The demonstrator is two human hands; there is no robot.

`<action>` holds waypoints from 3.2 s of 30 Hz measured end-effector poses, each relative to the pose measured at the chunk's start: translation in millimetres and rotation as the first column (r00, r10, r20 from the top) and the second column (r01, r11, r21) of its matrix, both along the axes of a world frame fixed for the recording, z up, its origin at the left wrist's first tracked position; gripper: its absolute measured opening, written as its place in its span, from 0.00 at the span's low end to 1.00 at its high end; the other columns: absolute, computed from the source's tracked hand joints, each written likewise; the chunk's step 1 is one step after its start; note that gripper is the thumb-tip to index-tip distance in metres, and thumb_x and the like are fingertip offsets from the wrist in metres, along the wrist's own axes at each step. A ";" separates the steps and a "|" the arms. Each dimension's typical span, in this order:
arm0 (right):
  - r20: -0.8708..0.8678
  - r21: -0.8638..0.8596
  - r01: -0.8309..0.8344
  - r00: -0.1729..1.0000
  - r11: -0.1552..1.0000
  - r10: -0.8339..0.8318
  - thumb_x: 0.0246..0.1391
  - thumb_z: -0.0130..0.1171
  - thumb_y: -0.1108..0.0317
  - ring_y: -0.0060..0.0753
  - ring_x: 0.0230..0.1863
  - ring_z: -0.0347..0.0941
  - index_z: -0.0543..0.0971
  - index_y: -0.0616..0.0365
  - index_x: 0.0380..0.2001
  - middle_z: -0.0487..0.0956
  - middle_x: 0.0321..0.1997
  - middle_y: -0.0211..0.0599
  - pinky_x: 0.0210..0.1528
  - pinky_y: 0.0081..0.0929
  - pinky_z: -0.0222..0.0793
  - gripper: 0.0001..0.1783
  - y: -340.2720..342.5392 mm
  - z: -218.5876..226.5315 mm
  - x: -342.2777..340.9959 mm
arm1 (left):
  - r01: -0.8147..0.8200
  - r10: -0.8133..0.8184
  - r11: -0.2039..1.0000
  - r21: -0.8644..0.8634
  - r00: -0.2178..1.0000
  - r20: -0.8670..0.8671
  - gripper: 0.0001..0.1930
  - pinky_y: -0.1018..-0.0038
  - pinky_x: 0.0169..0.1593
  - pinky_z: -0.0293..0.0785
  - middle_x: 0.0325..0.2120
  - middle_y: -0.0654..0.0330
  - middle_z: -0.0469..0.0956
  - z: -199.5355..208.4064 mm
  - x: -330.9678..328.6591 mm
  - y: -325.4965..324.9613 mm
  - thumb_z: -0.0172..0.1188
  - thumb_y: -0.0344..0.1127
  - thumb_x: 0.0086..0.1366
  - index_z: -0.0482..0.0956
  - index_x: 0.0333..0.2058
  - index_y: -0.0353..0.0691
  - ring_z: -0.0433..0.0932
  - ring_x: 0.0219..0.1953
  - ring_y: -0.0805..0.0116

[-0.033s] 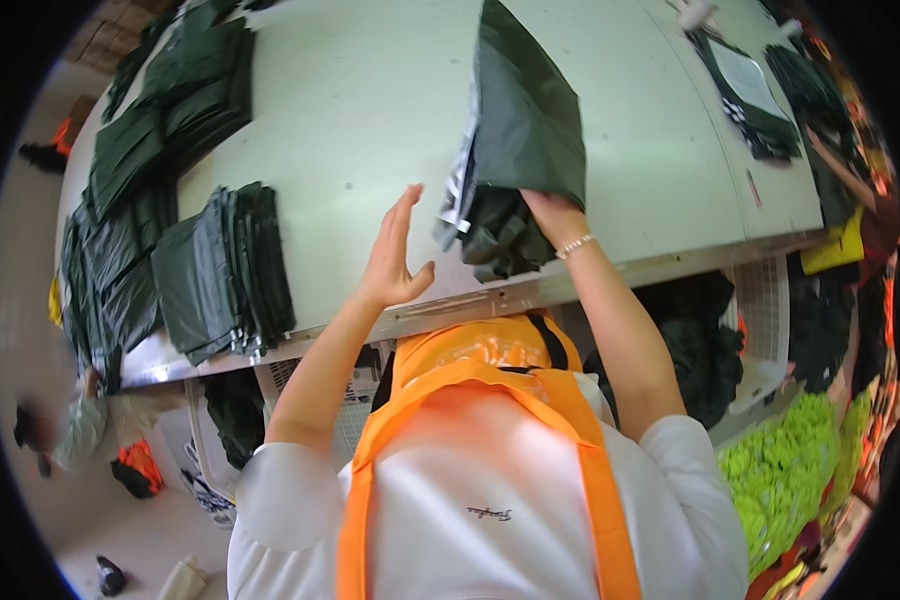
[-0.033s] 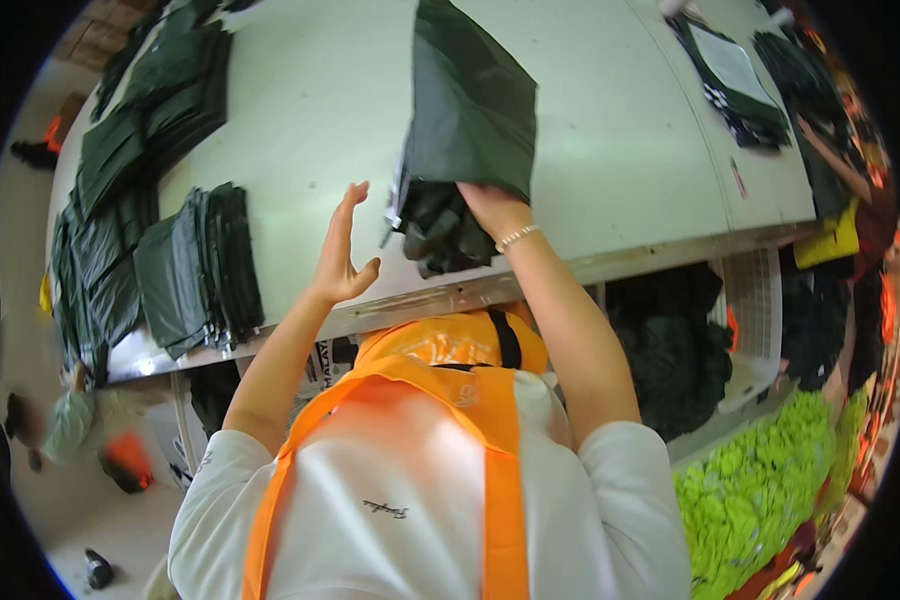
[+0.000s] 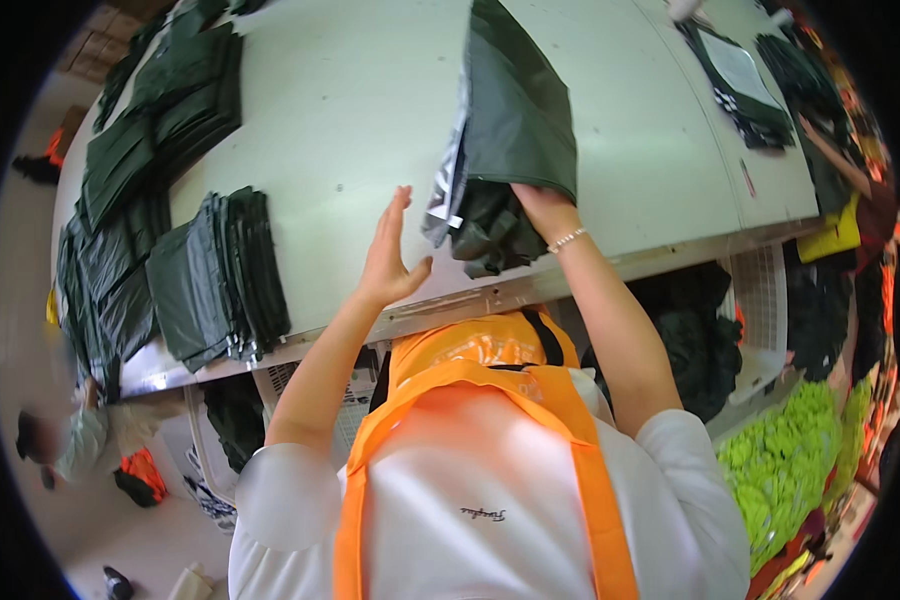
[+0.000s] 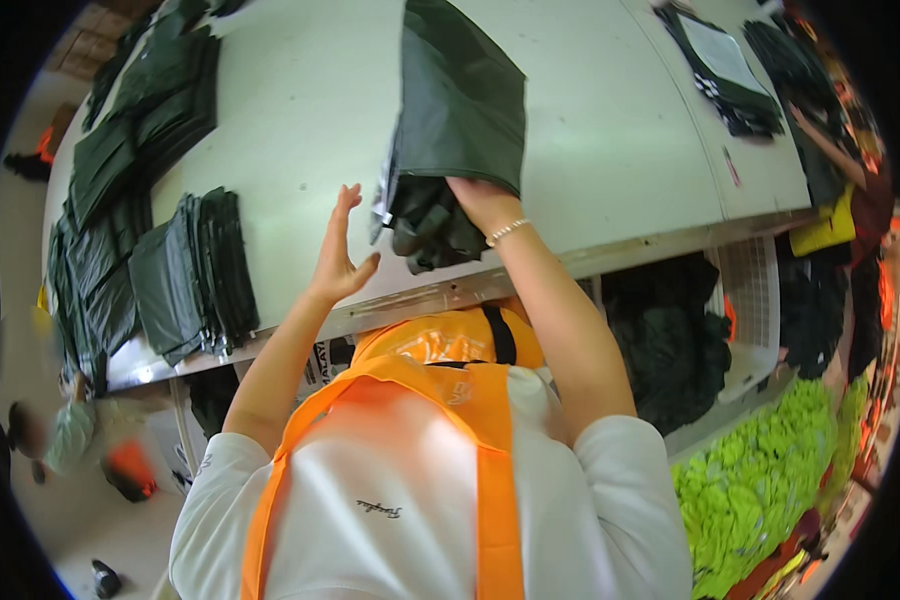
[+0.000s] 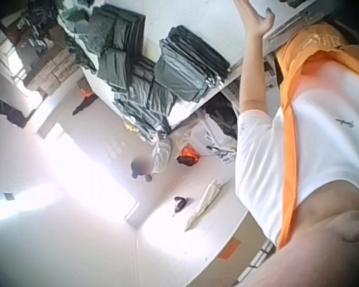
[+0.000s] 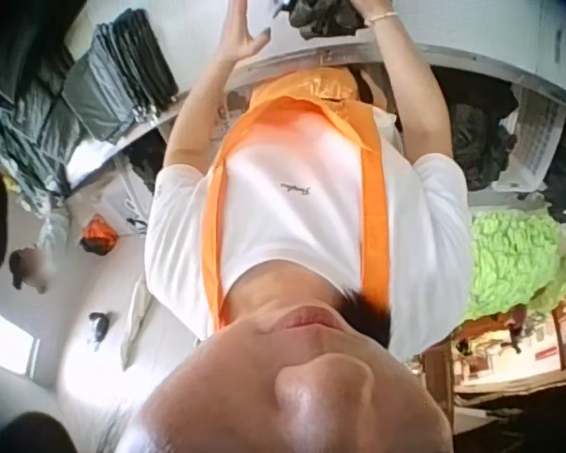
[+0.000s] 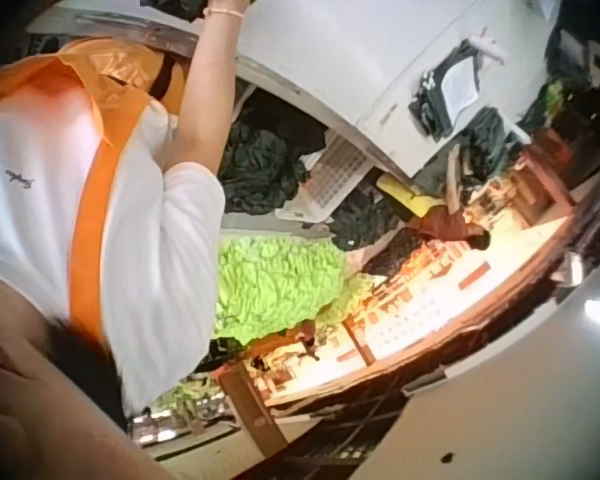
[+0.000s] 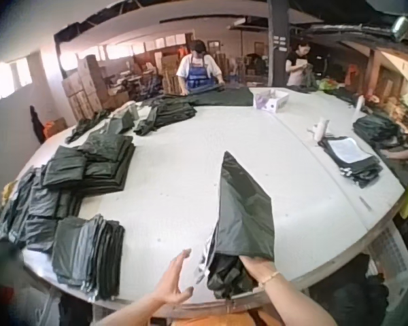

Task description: The person folds a dark green jacket on a table. They unfold the jacket, smooth it out, zip it, fold the sleeves inward, fold the body in half, and then fold it into a compact rectangle. The folded jacket is placed into a white plastic basket.

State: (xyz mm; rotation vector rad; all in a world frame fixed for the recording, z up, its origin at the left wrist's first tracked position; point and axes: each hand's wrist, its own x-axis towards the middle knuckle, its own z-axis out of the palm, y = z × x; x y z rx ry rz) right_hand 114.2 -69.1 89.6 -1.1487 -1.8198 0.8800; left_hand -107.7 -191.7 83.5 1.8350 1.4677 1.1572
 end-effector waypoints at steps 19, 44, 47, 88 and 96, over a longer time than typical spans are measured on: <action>0.812 -0.185 -0.155 0.532 0.971 0.240 0.57 0.46 0.57 0.51 0.48 0.71 0.71 0.51 0.54 0.75 0.42 0.56 0.49 0.38 0.67 0.23 7.8 36.0 -55.8 | 0.096 0.699 0.715 -0.692 -0.125 0.704 0.17 0.64 0.50 0.74 0.51 0.59 0.71 -83.1 76.8 -2.2 0.42 0.28 0.67 0.66 0.54 0.43 0.72 0.51 0.60; 0.471 -0.038 -0.398 0.802 0.917 0.367 0.59 0.47 0.58 0.54 0.53 0.67 0.75 0.63 0.43 0.74 0.50 0.52 0.57 0.39 0.62 0.20 -15.6 39.7 -63.8 | 0.083 0.628 0.770 -0.632 0.070 0.775 0.18 0.63 0.48 0.77 0.49 0.54 0.71 -40.2 74.6 0.9 0.42 0.30 0.67 0.62 0.55 0.40 0.75 0.47 0.59; 0.459 0.279 -0.425 0.846 0.861 0.270 0.53 0.54 0.66 0.51 0.50 0.69 0.76 0.63 0.38 0.76 0.44 0.48 0.53 0.39 0.64 0.12 -41.7 56.8 -36.4 | 0.118 0.609 0.787 -0.606 0.011 0.793 0.16 0.67 0.45 0.77 0.45 0.55 0.73 -36.5 72.2 -0.3 0.44 0.29 0.66 0.65 0.53 0.41 0.76 0.44 0.62; 0.130 -0.066 0.173 0.978 0.983 -0.163 0.48 0.61 0.66 0.37 0.23 0.76 0.78 0.62 0.25 0.79 0.22 0.42 0.28 0.28 0.69 0.09 18.6 36.5 -10.8 | 0.094 0.674 0.726 -0.682 0.105 0.731 0.15 0.64 0.51 0.75 0.48 0.57 0.71 -49.2 83.2 -5.7 0.41 0.27 0.67 0.64 0.52 0.39 0.75 0.46 0.63; 0.517 0.252 -0.180 0.856 0.951 0.025 0.44 0.60 0.69 0.40 0.32 0.73 0.78 0.56 0.23 0.76 0.25 0.35 0.34 0.35 0.68 0.03 4.7 30.1 -20.6 | 0.114 0.672 0.722 -0.683 0.121 0.731 0.15 0.66 0.49 0.74 0.48 0.61 0.72 -49.1 82.0 -5.5 0.42 0.32 0.68 0.64 0.53 0.45 0.73 0.47 0.68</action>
